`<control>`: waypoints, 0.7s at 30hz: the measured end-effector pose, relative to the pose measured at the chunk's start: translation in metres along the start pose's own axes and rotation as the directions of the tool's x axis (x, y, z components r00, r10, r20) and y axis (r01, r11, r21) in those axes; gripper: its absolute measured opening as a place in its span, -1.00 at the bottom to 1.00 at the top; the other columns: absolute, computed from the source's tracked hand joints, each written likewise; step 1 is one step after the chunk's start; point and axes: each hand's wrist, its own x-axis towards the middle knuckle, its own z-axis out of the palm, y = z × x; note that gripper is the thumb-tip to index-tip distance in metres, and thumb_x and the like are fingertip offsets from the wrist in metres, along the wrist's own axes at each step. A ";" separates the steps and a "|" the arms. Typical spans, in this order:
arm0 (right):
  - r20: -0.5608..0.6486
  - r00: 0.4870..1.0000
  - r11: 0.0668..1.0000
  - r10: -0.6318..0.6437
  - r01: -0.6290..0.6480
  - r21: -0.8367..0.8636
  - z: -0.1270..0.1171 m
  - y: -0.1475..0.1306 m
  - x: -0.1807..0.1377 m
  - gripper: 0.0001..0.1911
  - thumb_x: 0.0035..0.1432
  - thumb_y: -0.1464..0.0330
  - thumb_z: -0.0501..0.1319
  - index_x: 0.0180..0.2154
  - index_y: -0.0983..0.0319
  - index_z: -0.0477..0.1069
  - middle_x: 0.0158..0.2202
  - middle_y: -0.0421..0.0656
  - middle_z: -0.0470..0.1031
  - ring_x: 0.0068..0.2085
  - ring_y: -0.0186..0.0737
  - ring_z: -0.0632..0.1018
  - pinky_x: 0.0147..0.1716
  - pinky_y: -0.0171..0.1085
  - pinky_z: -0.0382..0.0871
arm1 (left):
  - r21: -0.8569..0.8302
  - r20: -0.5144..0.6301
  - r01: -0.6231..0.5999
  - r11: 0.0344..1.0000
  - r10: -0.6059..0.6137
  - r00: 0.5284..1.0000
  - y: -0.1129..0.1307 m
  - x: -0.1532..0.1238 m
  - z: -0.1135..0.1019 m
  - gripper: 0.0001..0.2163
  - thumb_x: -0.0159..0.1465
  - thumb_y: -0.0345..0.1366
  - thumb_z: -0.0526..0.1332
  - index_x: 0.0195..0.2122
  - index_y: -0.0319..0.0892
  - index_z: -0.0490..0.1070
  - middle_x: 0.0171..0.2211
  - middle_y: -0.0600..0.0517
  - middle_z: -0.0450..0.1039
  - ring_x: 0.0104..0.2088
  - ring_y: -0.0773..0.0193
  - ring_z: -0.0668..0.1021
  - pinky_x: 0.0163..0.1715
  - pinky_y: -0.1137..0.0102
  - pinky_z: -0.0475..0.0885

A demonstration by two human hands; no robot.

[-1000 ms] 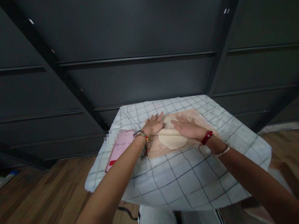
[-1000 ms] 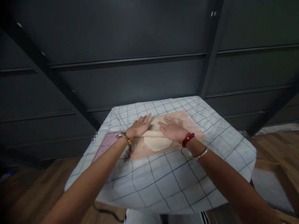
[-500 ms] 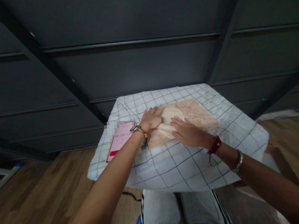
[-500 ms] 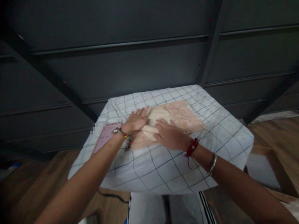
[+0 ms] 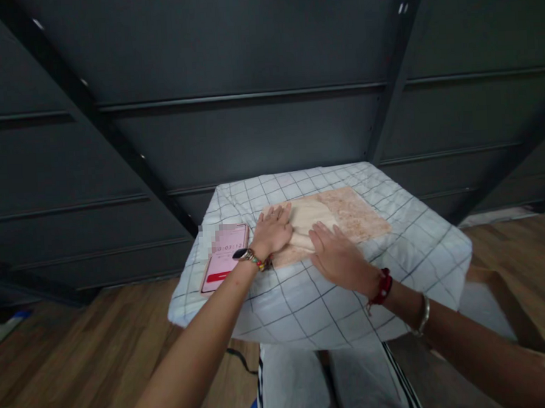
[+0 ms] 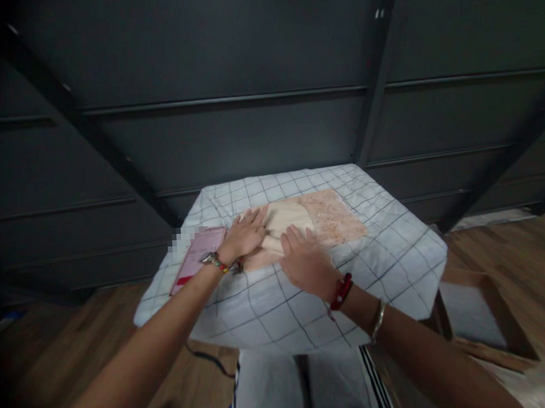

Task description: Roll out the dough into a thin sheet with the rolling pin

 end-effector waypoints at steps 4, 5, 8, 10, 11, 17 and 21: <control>-0.045 0.999 0.989 0.015 -0.022 -0.144 0.006 -0.023 -0.007 -0.54 0.24 0.52 -0.02 0.14 0.55 0.26 0.06 0.22 0.40 0.14 0.10 0.36 0.15 0.09 0.17 | -0.001 -0.065 0.021 1.000 -0.021 0.998 0.000 -0.016 0.003 -0.45 0.35 -0.28 -0.16 0.37 -0.20 -0.10 0.31 -0.10 0.07 0.31 0.00 0.12 0.23 0.08 0.05; -0.059 0.998 0.985 0.030 -0.039 -0.170 0.008 -0.029 -0.009 -0.55 0.23 0.54 -0.03 0.13 0.52 0.27 0.02 0.20 0.42 0.09 0.07 0.40 0.12 0.05 0.22 | 0.004 -0.087 0.032 0.999 -0.032 0.996 0.001 -0.021 0.004 -0.46 0.35 -0.29 -0.16 0.37 -0.22 -0.08 0.31 -0.11 0.08 0.30 0.00 0.14 0.23 0.08 0.05; -0.088 0.994 0.980 0.057 -0.073 -0.187 0.008 -0.045 -0.015 -0.57 0.23 0.56 -0.02 0.11 0.44 0.31 -0.03 0.15 0.45 -0.09 -0.03 0.49 -0.08 -0.08 0.40 | 0.013 -0.150 0.044 0.999 -0.042 0.988 0.002 -0.035 0.009 -0.46 0.34 -0.29 -0.14 0.36 -0.27 -0.06 0.30 -0.16 0.08 0.30 0.00 0.14 0.23 0.07 0.05; -0.093 0.995 0.985 0.028 -0.043 -0.166 0.000 -0.048 -0.019 -0.56 0.23 0.57 -0.01 0.12 0.38 0.30 -0.07 0.11 0.46 -0.15 -0.07 0.49 -0.19 -0.14 0.44 | 0.014 -0.192 0.037 0.999 -0.034 0.981 0.002 -0.041 0.009 -0.46 0.34 -0.31 -0.13 0.36 -0.26 -0.07 0.30 -0.18 0.08 0.31 0.00 0.11 0.23 0.01 0.04; -0.094 0.996 0.988 0.003 -0.017 -0.153 -0.005 -0.046 -0.020 -0.56 0.23 0.58 -0.01 0.13 0.36 0.30 -0.09 0.09 0.47 -0.17 -0.09 0.49 -0.21 -0.16 0.44 | 0.015 -0.214 0.033 0.999 -0.029 0.976 0.002 -0.042 0.007 -0.46 0.34 -0.31 -0.13 0.36 -0.25 -0.08 0.30 -0.19 0.08 0.31 0.00 0.10 0.23 -0.02 0.02; -0.100 0.994 0.999 -0.032 0.031 -0.014 -0.036 0.014 0.006 -0.55 0.15 0.66 -0.03 0.04 0.34 0.35 -0.11 0.03 0.44 -0.13 -0.12 0.44 -0.18 -0.18 0.38 | 0.017 -0.395 -0.005 1.000 0.011 0.919 0.006 -0.007 -0.029 -0.46 0.33 -0.34 -0.11 0.35 -0.29 -0.06 0.28 -0.22 0.10 0.29 0.00 0.14 0.23 0.06 0.07; -0.076 0.993 0.985 -0.085 0.095 0.144 -0.028 0.063 0.037 -0.51 0.08 0.69 -0.02 0.02 0.32 0.35 -0.13 0.00 0.43 -0.13 -0.19 0.43 -0.15 -0.24 0.35 | 0.014 -0.370 -0.021 1.000 0.024 0.929 0.004 0.036 -0.036 -0.46 0.31 -0.38 -0.08 0.33 -0.36 0.00 0.21 -0.27 0.20 0.24 0.03 0.23 0.17 0.21 0.18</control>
